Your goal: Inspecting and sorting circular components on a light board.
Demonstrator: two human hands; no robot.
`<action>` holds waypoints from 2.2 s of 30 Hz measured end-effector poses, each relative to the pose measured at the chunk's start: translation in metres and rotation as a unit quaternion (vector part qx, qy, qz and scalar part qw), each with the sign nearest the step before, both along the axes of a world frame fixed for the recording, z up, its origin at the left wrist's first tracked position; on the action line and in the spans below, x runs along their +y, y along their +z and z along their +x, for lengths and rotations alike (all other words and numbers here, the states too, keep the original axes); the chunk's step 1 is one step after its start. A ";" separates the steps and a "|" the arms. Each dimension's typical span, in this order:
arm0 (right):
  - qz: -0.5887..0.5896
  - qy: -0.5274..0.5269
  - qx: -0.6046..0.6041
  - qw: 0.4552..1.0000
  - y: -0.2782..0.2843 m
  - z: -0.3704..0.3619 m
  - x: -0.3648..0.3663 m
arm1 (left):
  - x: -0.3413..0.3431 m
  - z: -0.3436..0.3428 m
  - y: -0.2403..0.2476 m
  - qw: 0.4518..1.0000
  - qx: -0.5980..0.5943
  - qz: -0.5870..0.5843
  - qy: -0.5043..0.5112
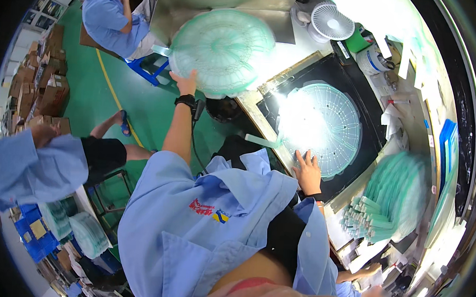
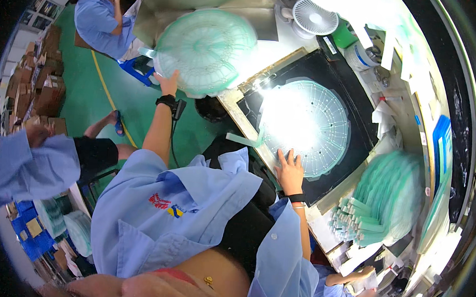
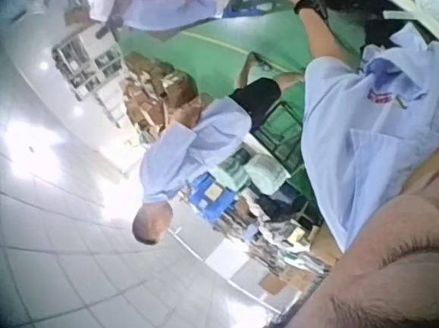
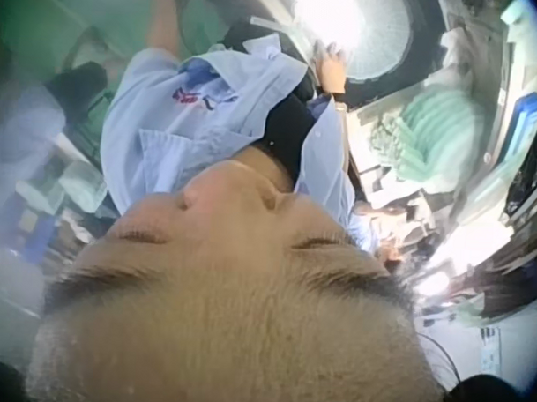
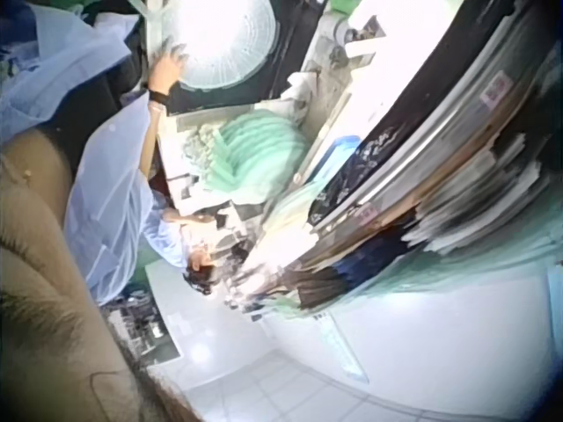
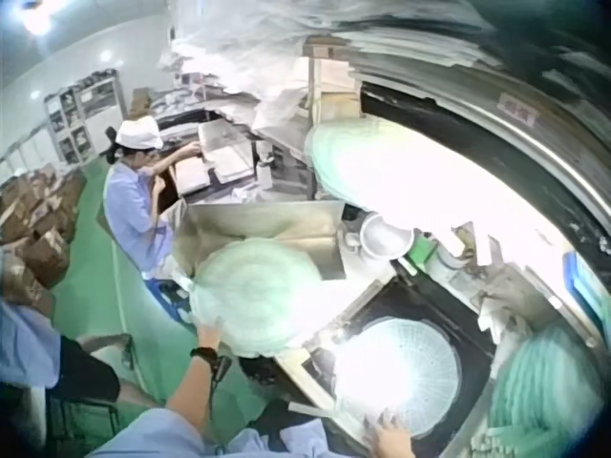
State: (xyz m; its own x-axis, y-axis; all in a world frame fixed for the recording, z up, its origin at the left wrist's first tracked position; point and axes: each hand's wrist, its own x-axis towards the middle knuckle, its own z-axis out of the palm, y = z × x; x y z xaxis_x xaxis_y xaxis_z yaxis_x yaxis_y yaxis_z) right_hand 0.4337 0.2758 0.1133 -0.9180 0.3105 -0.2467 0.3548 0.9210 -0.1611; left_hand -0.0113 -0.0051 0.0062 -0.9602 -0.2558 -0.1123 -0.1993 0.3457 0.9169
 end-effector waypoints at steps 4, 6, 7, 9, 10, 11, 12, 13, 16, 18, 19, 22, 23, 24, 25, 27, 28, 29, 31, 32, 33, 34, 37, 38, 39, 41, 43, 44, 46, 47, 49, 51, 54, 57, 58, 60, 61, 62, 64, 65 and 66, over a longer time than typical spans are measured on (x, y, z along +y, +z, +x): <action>-0.039 -0.012 0.031 0.999 0.009 -0.001 0.003 | -0.004 0.003 -0.003 0.995 0.041 0.053 0.072; -0.128 -0.093 0.059 0.986 0.024 0.010 0.018 | -0.009 0.021 0.000 0.977 -0.018 0.187 0.099; -0.124 -0.123 0.100 0.980 0.035 0.023 0.029 | -0.011 0.037 0.001 0.961 -0.061 0.245 0.115; -0.035 -0.135 0.151 0.979 0.066 0.065 0.065 | -0.010 0.083 0.004 0.956 -0.171 0.234 0.042; -0.003 -0.171 0.148 0.974 0.084 0.093 0.086 | -0.008 0.106 0.009 0.944 -0.227 0.231 -0.052; 0.039 -0.174 0.184 0.967 0.103 0.123 0.106 | -0.008 0.127 0.016 0.928 -0.288 0.198 -0.131; 0.073 -0.231 0.171 0.955 0.124 0.156 0.124 | -0.009 0.147 0.024 0.895 -0.327 0.166 -0.252; 0.118 -0.250 0.186 0.943 0.143 0.188 0.139 | -0.010 0.167 0.033 0.854 -0.360 0.124 -0.353; 0.177 -0.358 0.148 0.905 0.186 0.273 0.179 | -0.004 0.212 0.054 0.776 -0.395 0.015 -0.492; 0.205 -0.387 0.096 0.894 0.195 0.317 0.193 | 0.004 0.235 0.060 0.735 -0.411 -0.035 -0.538; 0.232 -0.396 0.066 0.886 0.195 0.333 0.203 | 0.013 0.245 0.059 0.722 -0.391 -0.009 -0.570; 0.233 -0.384 0.032 0.893 0.175 0.363 0.229 | 0.047 0.270 0.053 0.695 -0.318 -0.009 -0.645; 0.229 -0.379 0.044 0.895 0.170 0.372 0.239 | 0.061 0.279 0.051 0.684 -0.264 -0.029 -0.679; 0.235 -0.362 0.035 0.901 0.163 0.378 0.248 | 0.074 0.286 0.050 0.672 -0.275 -0.028 -0.688; 0.234 -0.340 0.039 0.910 0.157 0.382 0.256 | 0.086 0.293 0.048 0.671 -0.300 0.009 -0.677; 0.211 -0.364 0.032 0.906 0.144 0.386 0.259 | 0.111 0.298 0.046 0.660 -0.342 -0.021 -0.669; 0.242 -0.365 0.010 0.899 0.141 0.387 0.254 | 0.123 0.302 0.046 0.671 -0.391 -0.029 -0.629; 0.267 -0.379 -0.015 0.886 0.138 0.385 0.248 | 0.133 0.303 0.046 0.688 -0.440 -0.051 -0.575; 0.302 -0.381 -0.033 0.873 0.137 0.374 0.237 | 0.146 0.308 0.048 0.699 -0.505 -0.003 -0.506; 0.316 -0.370 -0.026 0.873 0.140 0.370 0.230 | 0.149 0.311 0.049 0.712 -0.509 -0.007 -0.483; 0.325 -0.361 -0.031 0.873 0.144 0.368 0.225 | 0.152 0.315 0.050 0.731 -0.521 -0.007 -0.441; 0.334 -0.332 -0.001 0.882 0.149 0.368 0.221 | 0.152 0.318 0.051 0.738 -0.507 -0.012 -0.445; 0.310 -0.368 -0.039 0.876 0.166 0.385 0.227 | 0.152 0.322 0.050 0.741 -0.504 -0.016 -0.443; 0.344 -0.400 -0.088 0.845 0.163 0.392 0.228 | 0.152 0.323 0.048 0.742 -0.502 -0.009 -0.446; 0.406 -0.391 -0.082 0.822 0.158 0.398 0.229 | 0.151 0.322 0.046 0.726 -0.497 0.001 -0.476; 0.262 -0.240 0.135 0.925 0.147 0.405 0.236 | 0.151 0.321 0.040 0.717 -0.502 0.001 -0.484; 0.271 -0.264 0.142 0.915 0.138 0.405 0.227 | 0.147 0.316 0.033 0.684 -0.512 0.017 -0.520; 0.252 -0.386 0.069 0.885 0.137 0.400 0.218 | 0.143 0.312 0.030 0.663 -0.507 0.029 -0.550; 0.237 -0.467 -0.077 0.848 0.150 0.382 0.194 | 0.132 0.308 0.029 0.724 -0.375 0.028 -0.578; 0.219 -0.480 -0.135 0.839 0.161 0.365 0.183 | 0.128 0.304 0.031 0.741 -0.316 0.015 -0.592; 0.175 -0.496 -0.140 0.839 0.183 0.326 0.154 | 0.114 0.282 0.042 0.767 -0.108 -0.043 -0.631; 0.198 -0.414 0.074 0.885 0.186 0.276 0.125 | 0.100 0.253 0.059 0.861 0.023 -0.004 -0.509; 0.223 -0.321 0.217 0.894 0.176 0.206 0.085 | 0.076 0.198 0.082 0.915 -0.142 0.307 -0.221; 0.268 -0.242 0.221 0.906 0.147 0.140 0.058 | 0.031 0.134 0.091 0.929 -0.113 0.322 -0.142; 0.240 -0.264 0.211 0.910 0.134 0.119 0.048 | 0.015 0.114 0.089 0.936 -0.095 0.319 -0.116; 0.181 -0.254 0.226 0.923 0.114 0.081 0.036 | -0.017 0.073 0.080 0.941 -0.072 0.322 -0.079; 0.150 -0.216 0.254 0.931 0.104 0.063 0.032 | -0.030 0.054 0.073 0.941 -0.065 0.325 -0.070; 0.105 -0.224 0.213 0.945 0.096 0.049 0.027 | -0.041 0.034 0.064 0.948 -0.083 0.300 -0.073; 0.032 -0.230 0.127 0.964 0.077 0.024 0.015 | -0.053 -0.006 0.045 0.957 -0.117 0.255 -0.078; 0.008 -0.205 0.126 0.971 0.067 0.013 0.010 | -0.053 -0.028 0.036 0.967 -0.052 0.247 -0.043; -0.029 -0.169 0.084 0.982 0.059 0.006 0.007 | -0.052 -0.046 0.028 0.971 0.008 0.240 -0.001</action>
